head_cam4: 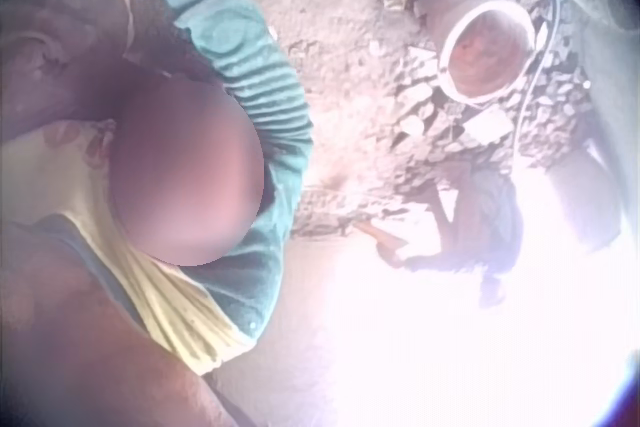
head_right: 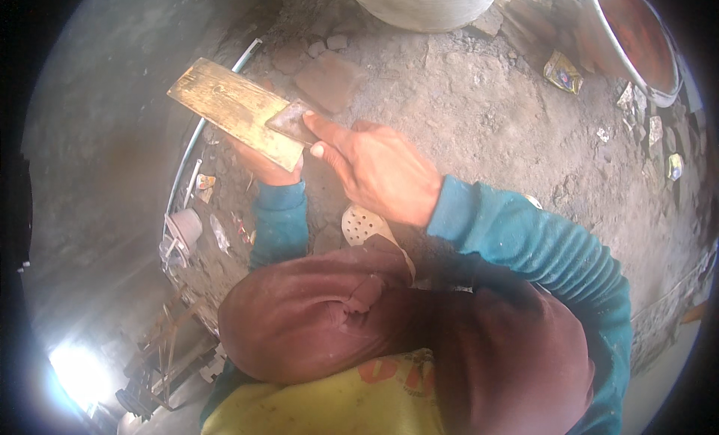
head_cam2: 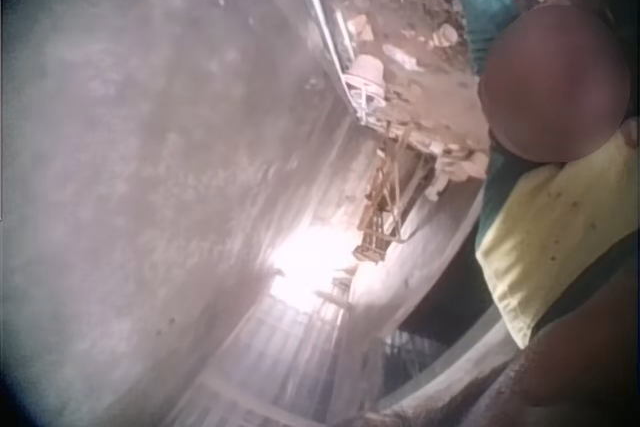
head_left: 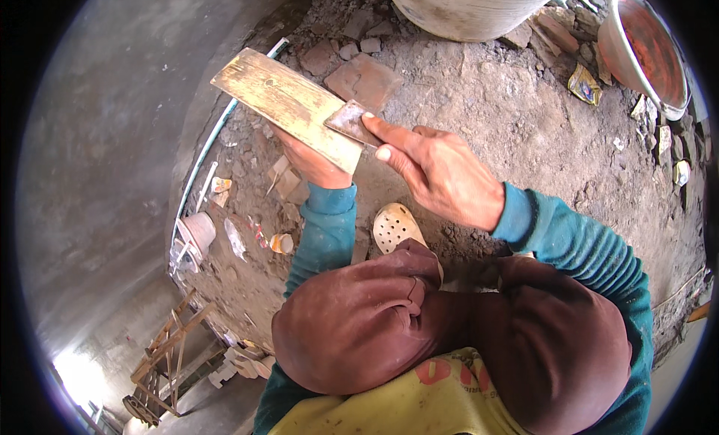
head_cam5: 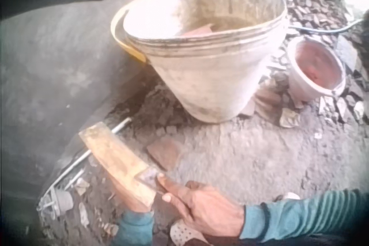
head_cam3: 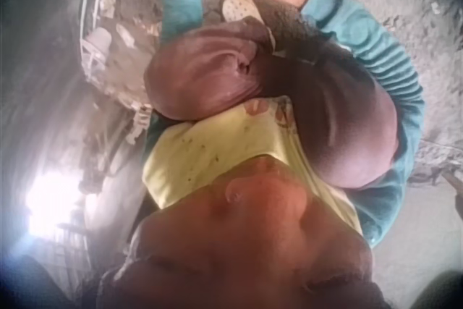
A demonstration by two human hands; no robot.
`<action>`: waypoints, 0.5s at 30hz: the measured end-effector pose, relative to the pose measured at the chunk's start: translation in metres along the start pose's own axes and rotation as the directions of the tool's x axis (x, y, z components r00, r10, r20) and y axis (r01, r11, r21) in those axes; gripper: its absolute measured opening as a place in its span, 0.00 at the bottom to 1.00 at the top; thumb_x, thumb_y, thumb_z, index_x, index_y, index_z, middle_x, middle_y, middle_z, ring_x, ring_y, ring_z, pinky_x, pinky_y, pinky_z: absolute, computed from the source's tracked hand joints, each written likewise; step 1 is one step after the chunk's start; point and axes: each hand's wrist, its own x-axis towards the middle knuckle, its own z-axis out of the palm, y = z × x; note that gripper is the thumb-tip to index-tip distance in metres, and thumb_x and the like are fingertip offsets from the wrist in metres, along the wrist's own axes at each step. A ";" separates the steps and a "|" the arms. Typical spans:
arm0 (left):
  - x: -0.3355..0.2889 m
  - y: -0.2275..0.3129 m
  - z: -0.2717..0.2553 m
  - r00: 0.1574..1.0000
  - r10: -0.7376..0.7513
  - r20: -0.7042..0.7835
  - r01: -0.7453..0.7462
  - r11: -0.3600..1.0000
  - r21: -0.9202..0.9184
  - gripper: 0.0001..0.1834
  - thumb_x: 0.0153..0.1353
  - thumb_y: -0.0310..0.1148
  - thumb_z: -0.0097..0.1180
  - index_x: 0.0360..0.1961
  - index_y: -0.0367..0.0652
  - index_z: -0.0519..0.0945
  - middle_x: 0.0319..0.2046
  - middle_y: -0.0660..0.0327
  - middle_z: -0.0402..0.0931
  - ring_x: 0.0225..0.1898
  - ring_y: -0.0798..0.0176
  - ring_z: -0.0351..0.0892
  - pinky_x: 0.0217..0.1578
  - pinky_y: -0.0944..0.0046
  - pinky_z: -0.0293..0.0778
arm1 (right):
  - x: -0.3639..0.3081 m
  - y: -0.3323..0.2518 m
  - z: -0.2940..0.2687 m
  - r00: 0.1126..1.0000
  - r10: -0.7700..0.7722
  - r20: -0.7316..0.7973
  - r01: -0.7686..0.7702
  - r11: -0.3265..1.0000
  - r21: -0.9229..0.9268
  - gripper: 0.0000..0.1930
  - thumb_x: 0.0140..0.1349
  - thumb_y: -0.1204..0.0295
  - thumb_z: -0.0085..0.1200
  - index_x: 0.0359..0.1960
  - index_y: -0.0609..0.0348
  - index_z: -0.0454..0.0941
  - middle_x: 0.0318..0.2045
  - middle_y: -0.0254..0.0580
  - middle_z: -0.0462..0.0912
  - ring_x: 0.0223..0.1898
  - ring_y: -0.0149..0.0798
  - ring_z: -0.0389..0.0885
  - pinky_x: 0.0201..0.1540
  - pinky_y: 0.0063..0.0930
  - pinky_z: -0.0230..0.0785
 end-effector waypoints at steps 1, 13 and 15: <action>0.002 0.002 -0.003 1.000 0.029 0.004 -0.029 0.998 0.057 0.49 0.64 0.41 0.71 0.77 0.37 0.55 0.67 0.45 0.73 0.63 0.52 0.80 0.62 0.53 0.80 | -0.007 -0.001 0.004 0.997 -0.056 -0.044 0.055 0.998 -0.034 0.23 0.78 0.63 0.52 0.70 0.57 0.74 0.28 0.66 0.80 0.29 0.69 0.82 0.34 0.59 0.74; 0.002 0.016 -0.001 0.986 0.168 0.010 -0.166 0.964 0.207 0.49 0.63 0.40 0.71 0.77 0.37 0.56 0.66 0.46 0.74 0.63 0.51 0.80 0.62 0.51 0.80 | -0.016 -0.003 -0.004 0.999 -0.034 -0.003 0.034 0.996 -0.081 0.23 0.77 0.62 0.53 0.70 0.56 0.74 0.27 0.64 0.79 0.24 0.67 0.81 0.29 0.58 0.74; 0.000 0.009 -0.002 0.995 0.101 -0.005 -0.099 0.989 0.110 0.47 0.64 0.39 0.70 0.77 0.37 0.58 0.66 0.46 0.74 0.63 0.51 0.80 0.63 0.52 0.80 | -0.003 -0.001 -0.001 0.994 -0.098 -0.052 0.093 0.991 -0.092 0.23 0.77 0.63 0.53 0.70 0.56 0.74 0.26 0.64 0.79 0.24 0.67 0.81 0.29 0.58 0.74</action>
